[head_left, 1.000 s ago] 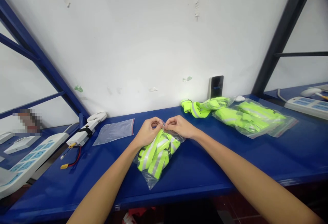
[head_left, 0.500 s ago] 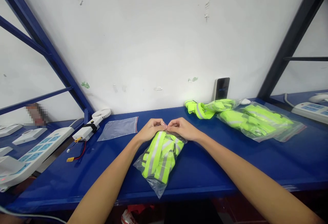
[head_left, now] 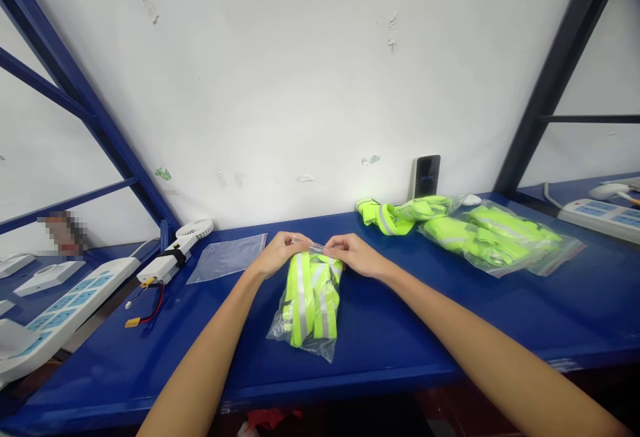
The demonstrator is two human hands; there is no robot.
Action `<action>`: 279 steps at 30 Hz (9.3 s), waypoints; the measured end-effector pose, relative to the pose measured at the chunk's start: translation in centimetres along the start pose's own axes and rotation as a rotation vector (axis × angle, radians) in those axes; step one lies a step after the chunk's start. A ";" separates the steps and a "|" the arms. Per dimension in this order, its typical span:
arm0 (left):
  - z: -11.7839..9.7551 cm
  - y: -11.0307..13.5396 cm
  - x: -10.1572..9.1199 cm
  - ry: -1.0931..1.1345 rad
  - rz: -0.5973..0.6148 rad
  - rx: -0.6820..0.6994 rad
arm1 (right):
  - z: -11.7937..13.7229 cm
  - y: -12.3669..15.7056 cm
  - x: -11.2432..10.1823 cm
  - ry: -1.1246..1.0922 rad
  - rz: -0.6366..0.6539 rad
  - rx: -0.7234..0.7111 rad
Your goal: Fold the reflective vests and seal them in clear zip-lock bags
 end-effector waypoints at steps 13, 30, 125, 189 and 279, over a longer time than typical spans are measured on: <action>1.3 1.9 2.8 -0.255 0.399 -0.163 | 2.5 0.8 3.7 0.342 0.166 -0.087; -0.3 0.9 2.1 -0.388 0.141 0.083 | -2.2 0.2 -0.4 -0.129 0.010 0.233; -0.6 0.3 2.9 -0.498 0.025 0.179 | 1.0 0.3 0.2 0.512 -0.101 -0.151; 3.1 -1.2 0.6 -0.054 0.006 -0.020 | 2.4 0.2 -1.7 0.498 -0.184 -0.206; 5.5 -1.5 -4.4 0.685 -0.535 -0.007 | 3.9 -0.4 -2.4 0.859 -0.316 -0.205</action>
Point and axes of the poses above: each hand's wrist, its own y-axis away from the middle knuckle, its own x-axis out of the palm, z = x × y, the point moved 9 cm from there along -y, towards the middle knuckle, and after that the axes turned 8 degrees about -x, right-handed, at the moved point
